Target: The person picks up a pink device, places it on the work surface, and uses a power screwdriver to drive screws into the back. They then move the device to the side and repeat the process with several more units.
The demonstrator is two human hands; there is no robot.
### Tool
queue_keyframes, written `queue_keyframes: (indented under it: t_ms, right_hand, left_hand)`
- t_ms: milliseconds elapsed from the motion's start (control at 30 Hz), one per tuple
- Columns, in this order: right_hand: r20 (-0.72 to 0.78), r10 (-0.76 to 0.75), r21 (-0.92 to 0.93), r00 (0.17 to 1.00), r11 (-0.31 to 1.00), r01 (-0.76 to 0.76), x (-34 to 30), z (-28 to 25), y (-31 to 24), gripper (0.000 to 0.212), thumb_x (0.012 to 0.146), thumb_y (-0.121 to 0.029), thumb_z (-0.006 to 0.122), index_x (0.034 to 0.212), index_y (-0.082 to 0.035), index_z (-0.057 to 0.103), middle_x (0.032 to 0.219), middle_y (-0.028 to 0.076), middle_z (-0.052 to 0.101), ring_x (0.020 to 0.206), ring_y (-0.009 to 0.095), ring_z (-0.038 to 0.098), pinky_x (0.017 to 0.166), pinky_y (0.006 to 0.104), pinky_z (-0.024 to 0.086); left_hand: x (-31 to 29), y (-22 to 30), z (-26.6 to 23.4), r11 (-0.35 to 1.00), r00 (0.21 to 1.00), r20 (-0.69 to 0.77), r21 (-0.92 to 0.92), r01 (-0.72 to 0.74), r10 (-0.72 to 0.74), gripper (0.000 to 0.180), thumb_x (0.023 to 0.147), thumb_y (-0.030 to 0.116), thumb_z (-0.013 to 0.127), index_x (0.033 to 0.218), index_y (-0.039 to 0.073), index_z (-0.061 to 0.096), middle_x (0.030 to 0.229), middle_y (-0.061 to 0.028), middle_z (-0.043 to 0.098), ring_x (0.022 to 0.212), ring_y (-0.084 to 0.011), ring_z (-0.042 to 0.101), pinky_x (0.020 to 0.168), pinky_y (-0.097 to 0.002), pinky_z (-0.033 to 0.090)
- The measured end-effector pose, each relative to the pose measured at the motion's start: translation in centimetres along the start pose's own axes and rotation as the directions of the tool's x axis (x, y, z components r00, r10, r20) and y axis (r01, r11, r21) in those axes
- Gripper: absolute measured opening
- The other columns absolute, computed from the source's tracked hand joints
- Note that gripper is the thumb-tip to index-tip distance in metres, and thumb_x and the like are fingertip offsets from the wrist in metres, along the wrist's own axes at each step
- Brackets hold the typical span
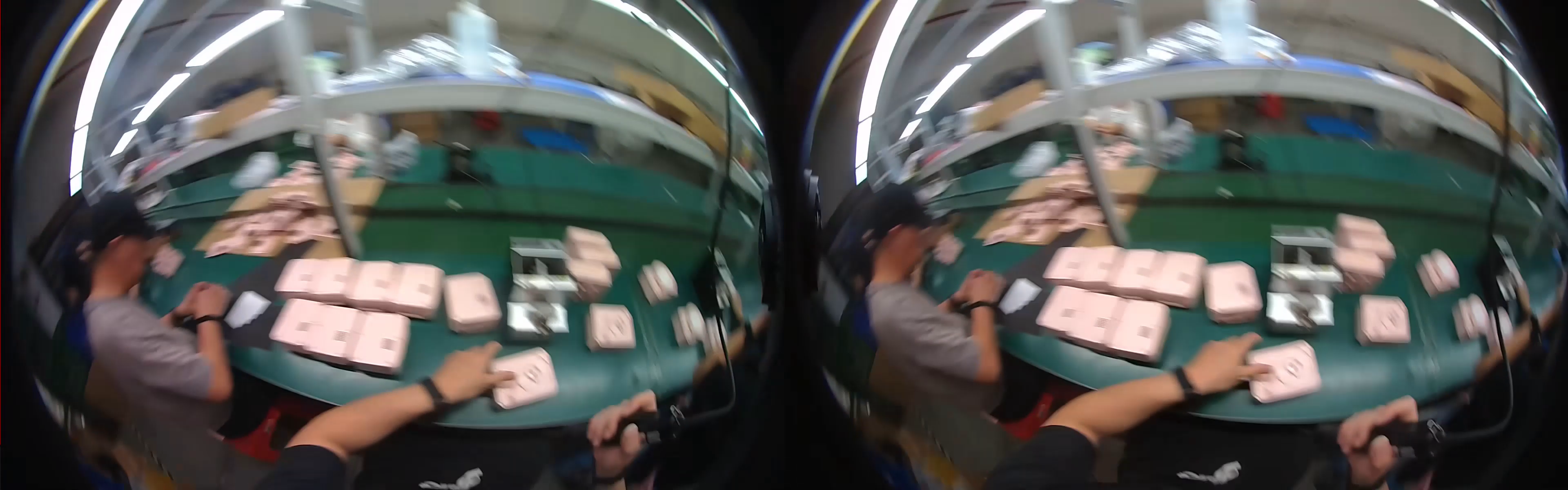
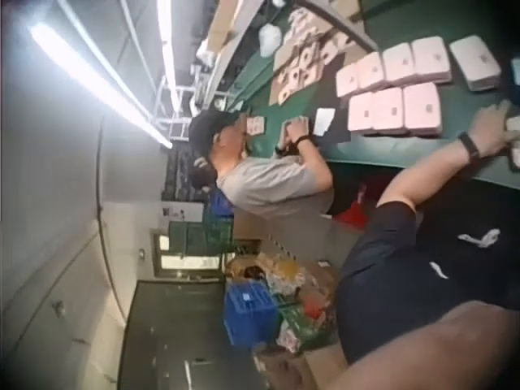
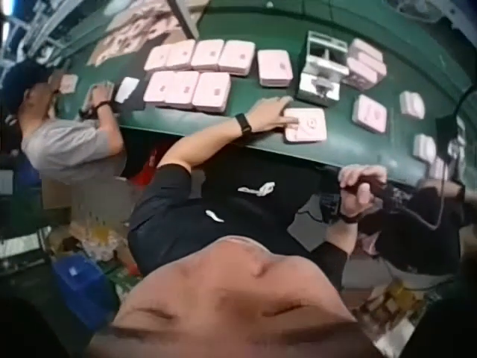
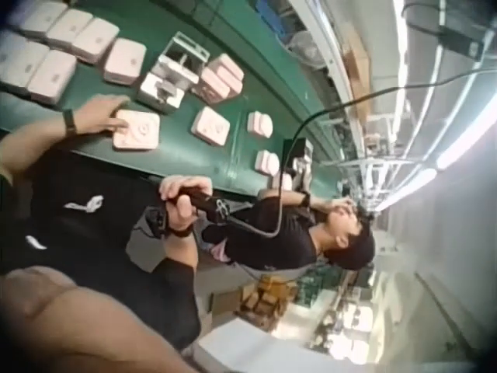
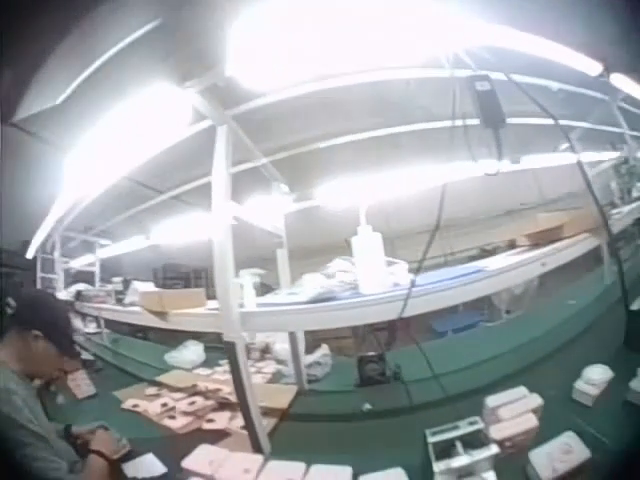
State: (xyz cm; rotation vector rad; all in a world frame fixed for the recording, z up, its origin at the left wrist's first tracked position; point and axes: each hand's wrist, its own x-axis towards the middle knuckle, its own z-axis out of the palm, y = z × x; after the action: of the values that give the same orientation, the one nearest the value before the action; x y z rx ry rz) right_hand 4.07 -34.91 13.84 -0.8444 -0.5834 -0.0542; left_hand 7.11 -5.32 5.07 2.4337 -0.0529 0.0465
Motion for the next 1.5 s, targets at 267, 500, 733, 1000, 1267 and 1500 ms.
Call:
queue_keyframes:
  t_ms: [267, 500, 733, 1000, 1267, 1500]
  right_hand:
    - [-0.244, 0.037, -0.154, 0.969, 0.985, -0.076, -5.3, -6.4, -0.8, 0.045, 0.084, -0.027, 0.075, 0.101, -0.005, 0.039, 0.063, 0.008, 0.051, 0.049, 0.018, 0.052, 0.048, 0.0328, 0.048]
    - [-0.236, 0.123, -0.118, 0.964, 0.981, -0.154, -4.6, -4.7, -0.4, 0.044, 0.085, -0.025, 0.075, 0.101, -0.004, 0.040, 0.066, 0.009, 0.052, 0.051, 0.020, 0.052, 0.052, 0.0352, 0.050]
    - [0.022, 0.177, -0.048, 0.984, 0.983, -0.176, -1.8, -1.1, 1.2, 0.046, 0.085, -0.024, 0.077, 0.103, -0.004, 0.041, 0.068, 0.011, 0.055, 0.054, 0.022, 0.055, 0.053, 0.0377, 0.050]
    - [-0.037, 0.052, -0.185, 0.998, 0.981, -0.058, -1.2, -3.3, 1.3, 0.047, 0.087, -0.036, 0.072, 0.099, -0.006, 0.038, 0.061, 0.005, 0.048, 0.043, 0.016, 0.047, 0.043, 0.0307, 0.046]
    - [-0.176, 0.082, -0.224, 0.981, 0.967, -0.121, 1.8, -4.5, 3.2, 0.047, 0.086, -0.034, 0.075, 0.101, -0.007, 0.039, 0.065, 0.004, 0.048, 0.050, 0.017, 0.049, 0.050, 0.0307, 0.046]
    - [-0.131, -0.027, -0.420, 0.991, 0.907, -0.031, 5.0, -4.1, 6.3, 0.034, 0.091, -0.021, 0.066, 0.110, -0.006, 0.042, 0.073, 0.004, 0.050, 0.060, 0.015, 0.051, 0.061, 0.0306, 0.047]
  left_hand:
    - [1.2, 3.5, 3.5, 0.962, 0.942, 0.240, 0.077, -0.261, 0.236, 0.086, 0.082, 0.066, 0.065, 0.149, 0.018, 0.041, 0.124, -0.0196, 0.051, 0.097, -0.0382, 0.065, 0.081, -0.0449, 0.054]
    - [5.9, 8.3, 9.6, 0.896, 0.884, 0.183, 0.032, -0.443, 0.431, 0.081, 0.085, 0.063, 0.063, 0.147, 0.015, 0.044, 0.126, -0.0190, 0.051, 0.097, -0.0374, 0.066, 0.079, -0.0438, 0.055]
    - [10.4, 11.3, 12.6, 0.923, 0.931, -0.037, 0.152, -0.354, 0.363, 0.070, 0.087, 0.055, 0.065, 0.138, 0.009, 0.051, 0.124, -0.0158, 0.054, 0.097, -0.0336, 0.066, 0.077, -0.0426, 0.054]
    - [0.0, 3.4, -0.1, 0.922, 0.822, -0.425, 0.244, -0.299, 0.379, 0.061, 0.083, 0.042, 0.074, 0.129, 0.005, 0.057, 0.115, -0.0138, 0.062, 0.098, -0.0317, 0.063, 0.081, -0.0402, 0.053]
    - [-9.4, -7.0, -6.5, 0.767, 0.872, -0.489, 0.566, 0.303, 0.016, 0.074, 0.079, 0.036, 0.076, 0.136, -0.001, 0.047, 0.137, -0.0277, 0.047, 0.129, -0.0434, 0.044, 0.107, -0.0507, 0.037]
    - [-9.5, -2.8, -4.8, 0.853, 0.981, -0.089, 0.511, -0.105, 0.174, 0.073, 0.082, 0.035, 0.073, 0.142, 0.005, 0.045, 0.145, -0.0239, 0.043, 0.138, -0.0385, 0.039, 0.114, -0.0583, 0.026]
